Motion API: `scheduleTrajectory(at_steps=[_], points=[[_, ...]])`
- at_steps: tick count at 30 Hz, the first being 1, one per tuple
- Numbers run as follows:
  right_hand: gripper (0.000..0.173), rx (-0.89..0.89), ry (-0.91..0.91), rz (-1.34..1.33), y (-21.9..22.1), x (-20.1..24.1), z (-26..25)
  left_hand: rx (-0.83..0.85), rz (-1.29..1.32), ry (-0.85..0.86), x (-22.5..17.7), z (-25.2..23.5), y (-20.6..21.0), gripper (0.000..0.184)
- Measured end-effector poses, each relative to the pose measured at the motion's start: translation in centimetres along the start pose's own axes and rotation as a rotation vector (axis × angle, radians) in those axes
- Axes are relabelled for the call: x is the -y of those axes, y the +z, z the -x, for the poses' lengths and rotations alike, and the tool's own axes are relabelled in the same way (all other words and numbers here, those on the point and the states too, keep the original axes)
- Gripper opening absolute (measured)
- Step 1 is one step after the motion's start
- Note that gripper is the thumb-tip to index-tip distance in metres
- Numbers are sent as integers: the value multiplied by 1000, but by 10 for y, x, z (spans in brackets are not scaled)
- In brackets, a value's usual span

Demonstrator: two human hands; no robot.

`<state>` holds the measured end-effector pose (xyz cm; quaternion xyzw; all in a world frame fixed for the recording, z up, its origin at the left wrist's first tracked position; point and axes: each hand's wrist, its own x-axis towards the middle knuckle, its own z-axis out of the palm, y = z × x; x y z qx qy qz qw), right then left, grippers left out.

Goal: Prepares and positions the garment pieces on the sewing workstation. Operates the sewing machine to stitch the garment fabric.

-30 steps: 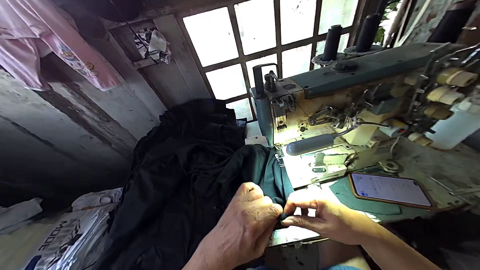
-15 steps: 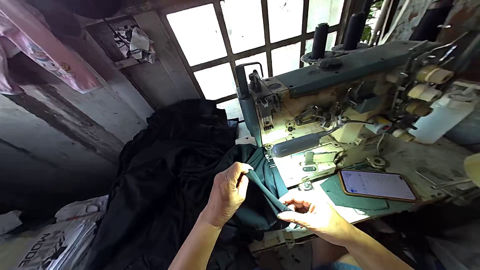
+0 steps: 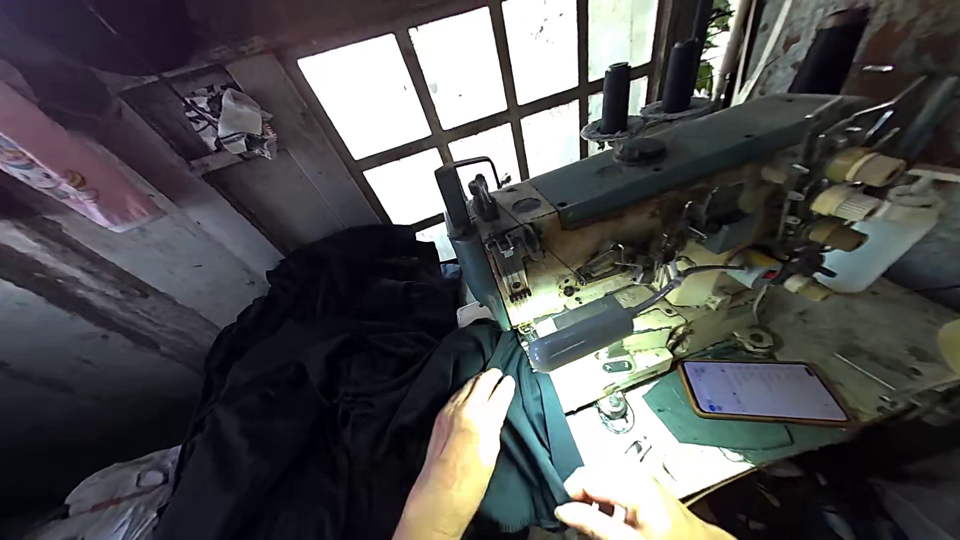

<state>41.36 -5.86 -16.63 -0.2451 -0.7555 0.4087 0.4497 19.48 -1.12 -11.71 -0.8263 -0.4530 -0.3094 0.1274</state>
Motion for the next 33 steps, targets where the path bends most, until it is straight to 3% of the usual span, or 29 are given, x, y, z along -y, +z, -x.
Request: scheduleTrajectory(at_steps=[3, 9, 12, 14, 17, 19, 23, 33], points=[[18, -74, -49, 141, 2, -1, 8, 54, -41, -23, 8, 4, 11, 32], [25, -100, 219, 30, 0, -23, -16, 166, -8, -127, 27, -34, 13, 27], [27, -99, 292, -3, -5, -24, -42, 166, -5, -85, 55, -52, 26, 28], [27, -144, 226, 10, -7, -23, -52, 29, -20, -38, 65, -58, 27, 27], [26, -184, 80, 56, -9, -22, -56, -319, -146, 63, 55, -64, 4, 26], [26, -194, -20, 80, -11, -26, -57, -410, -198, 147, 37, -59, -19, 27], [24, -197, -167, 73, -12, -42, -59, -394, -194, 314, 14, -41, -36, 20], [19, -218, -225, 113, -10, -48, -59, -334, -243, 401, 1, -22, -12, 18]])
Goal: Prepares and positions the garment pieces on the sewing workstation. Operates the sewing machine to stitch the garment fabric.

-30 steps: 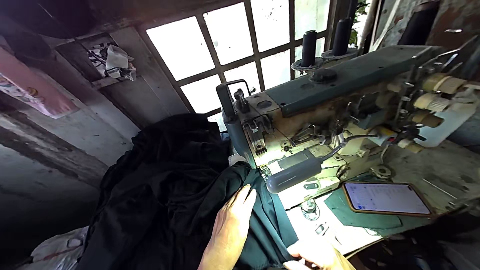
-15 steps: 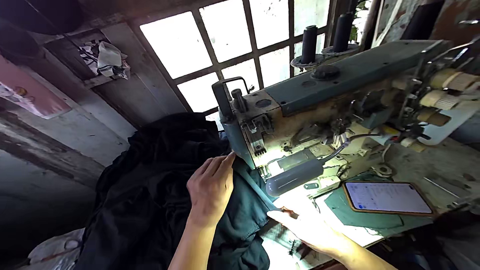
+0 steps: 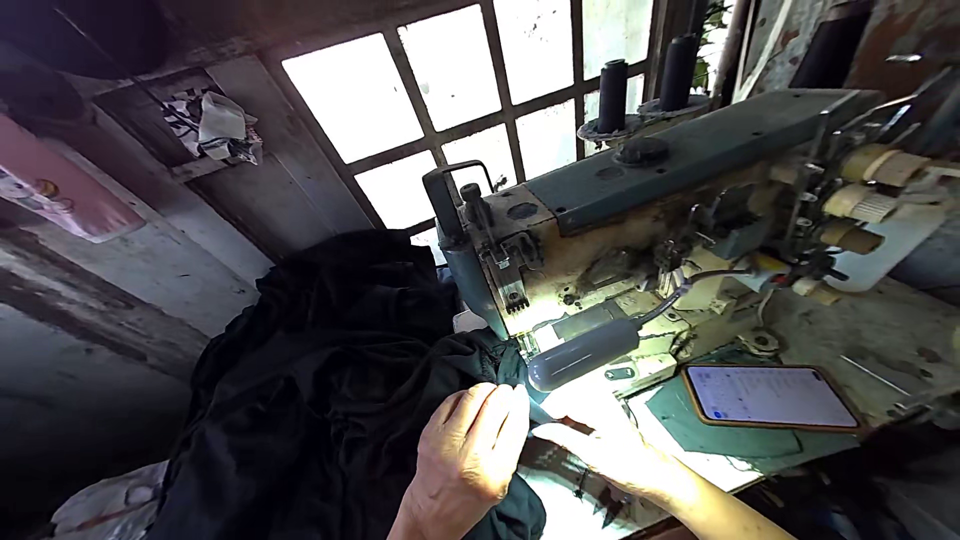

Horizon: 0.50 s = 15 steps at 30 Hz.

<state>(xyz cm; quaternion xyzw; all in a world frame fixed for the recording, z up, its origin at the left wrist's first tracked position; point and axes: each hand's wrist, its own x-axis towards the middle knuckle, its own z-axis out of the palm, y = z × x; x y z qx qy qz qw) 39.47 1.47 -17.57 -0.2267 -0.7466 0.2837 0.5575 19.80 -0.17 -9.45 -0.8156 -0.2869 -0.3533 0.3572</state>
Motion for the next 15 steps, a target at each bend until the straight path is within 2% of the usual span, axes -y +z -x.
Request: scheduleTrajectory(at_steps=[3, 10, 12, 15], points=[[19, 3, 11, 25, -1, 1, -2, 28, 57, 17, -2, 4, 7, 16], [21, 49, 135, 59, -5, 10, -13, 239, 335, 120, 13, 0, 17, 15], [22, 34, 157, 99, -3, 14, -16, 345, 325, 54, 28, -7, 19, 19], [25, 7, 163, 173, 0, 17, -19, 540, 191, -135, 58, -11, 33, 23]])
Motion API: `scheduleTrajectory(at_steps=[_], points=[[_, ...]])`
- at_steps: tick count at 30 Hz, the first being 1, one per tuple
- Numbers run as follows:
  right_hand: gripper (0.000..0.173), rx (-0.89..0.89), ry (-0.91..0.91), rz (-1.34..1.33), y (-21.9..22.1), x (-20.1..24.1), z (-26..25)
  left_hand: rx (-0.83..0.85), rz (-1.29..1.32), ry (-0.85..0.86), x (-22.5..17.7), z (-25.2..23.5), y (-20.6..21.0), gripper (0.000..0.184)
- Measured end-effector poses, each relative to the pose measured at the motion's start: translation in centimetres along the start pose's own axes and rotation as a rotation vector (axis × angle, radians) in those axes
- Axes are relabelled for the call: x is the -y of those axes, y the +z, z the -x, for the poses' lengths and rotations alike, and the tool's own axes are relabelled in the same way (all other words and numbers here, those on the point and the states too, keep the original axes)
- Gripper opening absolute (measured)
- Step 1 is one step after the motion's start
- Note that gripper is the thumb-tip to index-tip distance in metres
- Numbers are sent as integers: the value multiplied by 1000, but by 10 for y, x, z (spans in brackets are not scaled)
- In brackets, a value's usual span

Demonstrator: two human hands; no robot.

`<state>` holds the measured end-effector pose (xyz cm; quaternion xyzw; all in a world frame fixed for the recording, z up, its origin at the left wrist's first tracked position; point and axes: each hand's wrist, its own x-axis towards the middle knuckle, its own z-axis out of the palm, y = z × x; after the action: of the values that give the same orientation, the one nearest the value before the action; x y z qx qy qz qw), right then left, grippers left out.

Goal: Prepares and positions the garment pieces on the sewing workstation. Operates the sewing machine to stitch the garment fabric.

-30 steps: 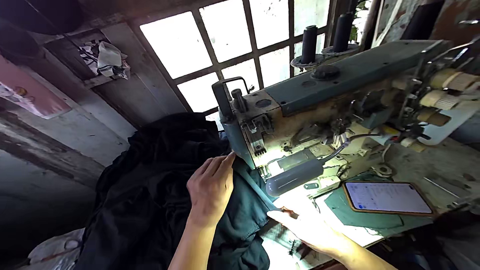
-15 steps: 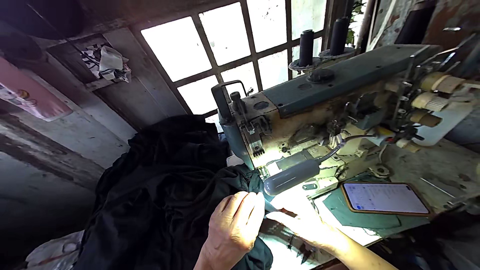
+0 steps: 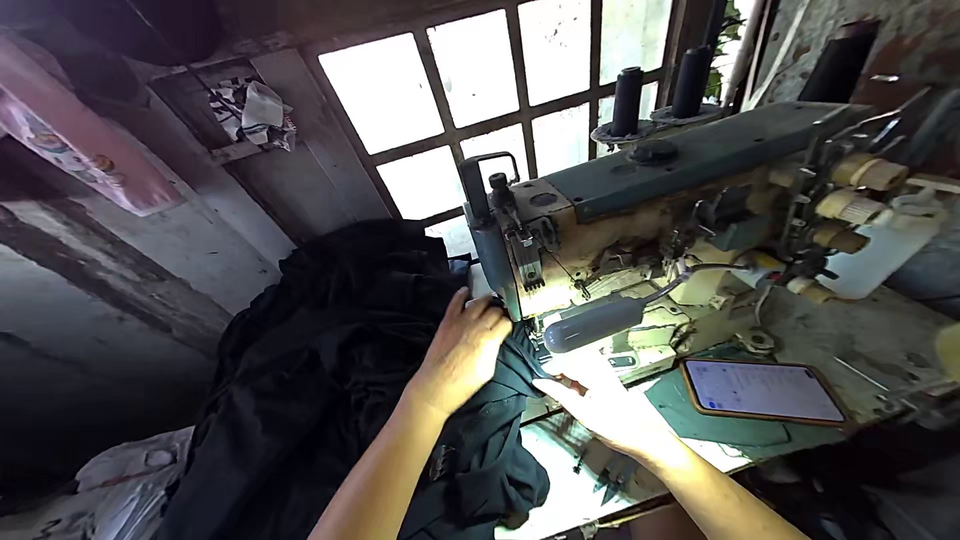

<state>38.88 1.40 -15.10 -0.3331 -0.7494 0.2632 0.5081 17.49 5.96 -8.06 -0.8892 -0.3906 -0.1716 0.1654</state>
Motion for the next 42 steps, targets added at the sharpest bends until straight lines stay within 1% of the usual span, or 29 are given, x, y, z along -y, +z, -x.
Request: scheduleTrajectory(at_steps=[1, 3, 4, 5, 6, 7, 8, 9, 10, 12, 14, 15, 16, 17, 18, 19, 20, 21, 23, 25, 27, 29, 31, 34, 36, 38, 39, 41, 42], points=[[24, -5, 2, 8, 1, 1, -1, 84, -33, -79, 8, -3, 1, 27], [24, 10, 20, 8, 0, 2, -2, 278, -7, -226, 12, -8, -4, 32], [23, 16, 24, 4, -2, 2, -1, 323, 39, -269, 7, -8, -10, 32], [23, 20, 24, -3, -2, 2, 0, 297, 80, -291, 1, -3, -16, 29], [23, 28, 25, -16, -3, 2, 1, 189, 103, -284, -4, 5, -21, 21], [22, 33, 21, -36, -3, 1, 2, 47, 104, -252, -8, 16, -26, 15], [20, 37, 10, -56, -3, 0, 2, -83, 95, -204, -11, 25, -34, 13], [19, 45, 0, -75, -3, -1, 1, -178, 92, -157, -13, 34, -43, 15], [19, 54, -3, -85, -4, -1, 0, -222, 125, -122, -16, 41, -55, 18], [19, 71, 11, -128, -5, -2, 0, -191, 312, -29, -21, 52, -72, 24], [20, 87, 3, -174, -5, -5, -1, -123, 572, 64, -18, 57, -72, 29], [20, 96, -1, -187, -6, -6, 0, -101, 650, 81, -15, 58, -69, 29], [20, 102, -4, -188, -6, -6, 0, -105, 625, 70, -13, 60, -68, 27], [20, 105, -8, -182, -7, -6, 0, -141, 493, 37, -13, 61, -69, 22], [20, 109, -6, -176, -8, -6, 0, -184, 291, -4, -15, 61, -70, 15], [20, 119, 7, -172, -9, -5, 0, -210, 110, -34, -19, 59, -71, 15], [21, 132, 18, -171, -9, -3, -1, -228, 4, -55, -22, 58, -70, 20], [21, 148, 26, -176, -10, -2, -1, -244, -20, -63, -25, 57, -66, 23], [21, 184, 36, -206, -12, 0, -2, -258, 72, -54, -27, 57, -59, 23], [20, 212, 38, -256, -13, 6, 1, -241, 281, -67, -25, 59, -57, 18], [17, 217, 16, -307, -12, 9, 5, -165, 530, -60, -21, 62, -62, 24], [14, 222, -4, -344, -11, 11, 6, -100, 660, -29, -18, 63, -66, 28], [13, 235, 2, -371, -10, 10, 7, -92, 647, -23, -18, 64, -68, 28], [19, 273, 20, -407, -10, 9, 6, -98, 554, -31, -22, 67, -72, 32], [17, 263, -9, -375, -9, 5, 8, -95, 471, -27, -29, 69, -75, 34], [15, 251, -84, -322, -8, -2, 10, -115, 334, -12, -37, 71, -77, 30], [15, 250, -127, -307, -7, -5, 11, -119, 300, 7, -43, 72, -79, 32], [17, 253, -235, -296, -6, -11, 12, -76, 361, 94, -61, 73, -91, 39], [17, 245, -311, -289, -6, -14, 13, -32, 428, 168, -71, 71, -96, 38]])
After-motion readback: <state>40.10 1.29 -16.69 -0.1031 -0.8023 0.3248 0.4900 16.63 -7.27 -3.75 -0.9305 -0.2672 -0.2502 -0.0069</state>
